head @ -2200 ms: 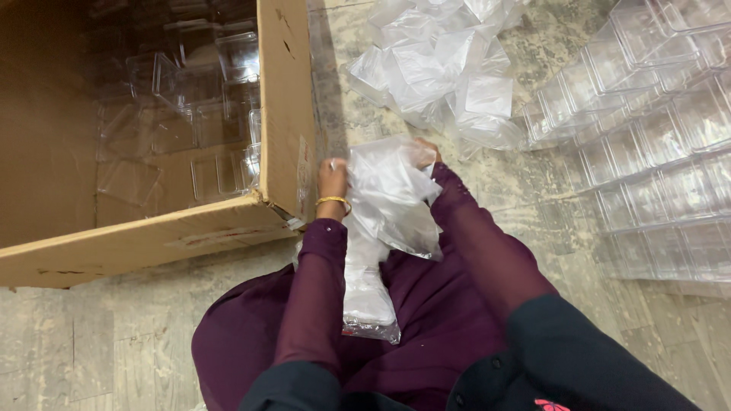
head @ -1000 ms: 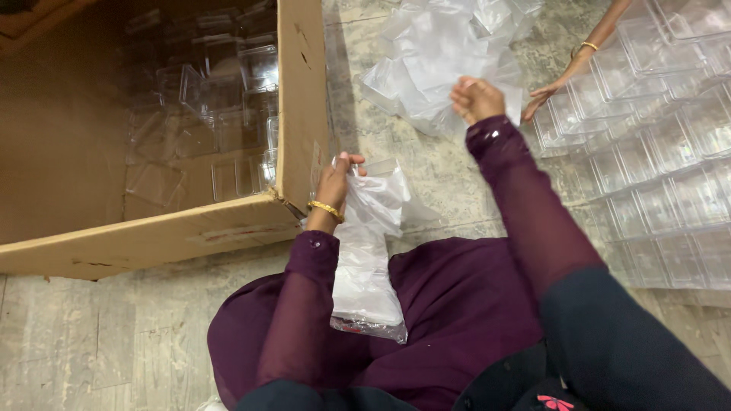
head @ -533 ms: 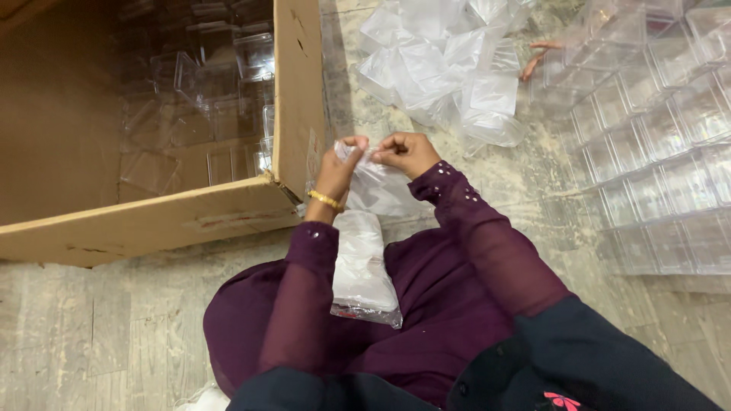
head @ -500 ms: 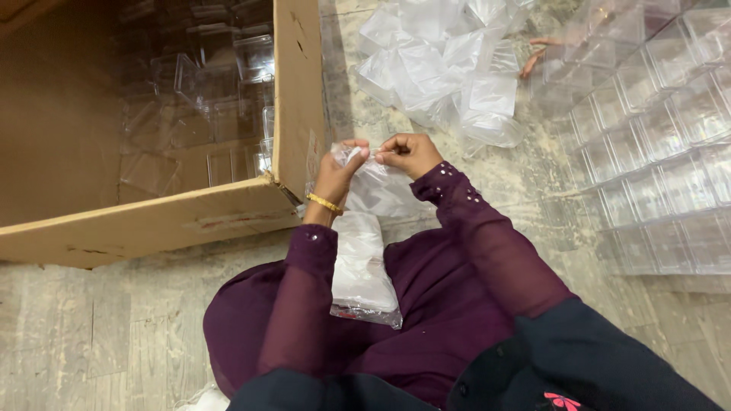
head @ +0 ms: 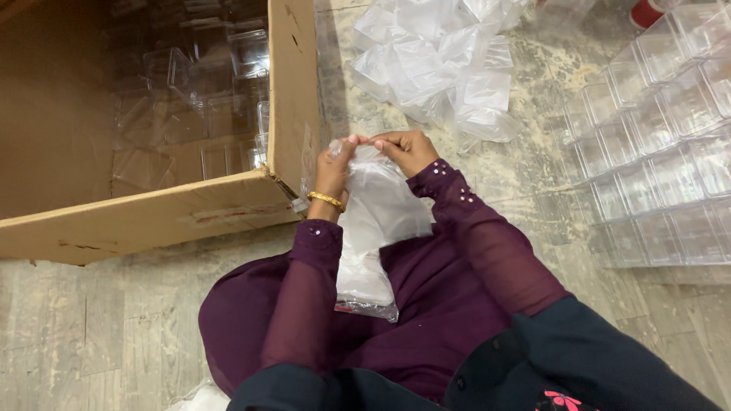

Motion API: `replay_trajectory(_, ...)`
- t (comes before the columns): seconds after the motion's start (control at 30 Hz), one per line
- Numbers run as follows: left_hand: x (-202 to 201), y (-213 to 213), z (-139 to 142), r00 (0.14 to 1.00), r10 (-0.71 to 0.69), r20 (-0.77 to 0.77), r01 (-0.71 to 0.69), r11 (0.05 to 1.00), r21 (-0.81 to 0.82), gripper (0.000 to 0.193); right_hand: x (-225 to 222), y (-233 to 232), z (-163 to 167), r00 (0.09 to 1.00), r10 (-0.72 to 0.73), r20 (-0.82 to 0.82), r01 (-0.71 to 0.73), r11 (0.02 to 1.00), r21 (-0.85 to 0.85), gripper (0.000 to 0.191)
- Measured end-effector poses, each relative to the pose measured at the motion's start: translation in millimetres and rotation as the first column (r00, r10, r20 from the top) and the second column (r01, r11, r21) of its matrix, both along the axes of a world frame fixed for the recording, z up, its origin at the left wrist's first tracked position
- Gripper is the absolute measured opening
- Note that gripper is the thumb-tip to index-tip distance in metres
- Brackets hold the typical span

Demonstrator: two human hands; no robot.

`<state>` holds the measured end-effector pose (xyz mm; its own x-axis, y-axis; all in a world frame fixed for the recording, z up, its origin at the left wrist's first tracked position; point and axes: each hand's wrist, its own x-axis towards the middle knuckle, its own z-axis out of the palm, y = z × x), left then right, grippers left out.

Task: The person sits on the floor and places clear plastic containers one at a time into a plastic bag, opening the bag and pushing each container inside. Bagged containers are set on the floor beside them, and the person briefly touches a phone on the floor before resuming bagging.

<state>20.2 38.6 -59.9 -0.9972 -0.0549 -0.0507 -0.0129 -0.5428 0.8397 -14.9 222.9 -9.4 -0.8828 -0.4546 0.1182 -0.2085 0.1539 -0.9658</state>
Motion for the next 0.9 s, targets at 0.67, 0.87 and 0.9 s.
replay_trajectory(0.67,20,-28,-45,0.974,-0.145,0.176,0.133,0.988,0.073,0.020,7,48,-78,0.806,0.175,0.565,0.377,0.583,-0.720,0.051)
replay_trajectory(0.87,5,-36,-28,0.982,-0.067,0.178,0.157,0.815,-0.557,0.035,-28,58,-53,0.732,0.259,0.630,0.215,0.790,-0.574,0.016)
replay_trajectory(0.9,-3,-30,-27,0.987,0.022,0.158,0.097,0.707,-0.701,0.036,-37,53,-48,0.750,0.176,0.637,0.180,0.873,-0.453,0.012)
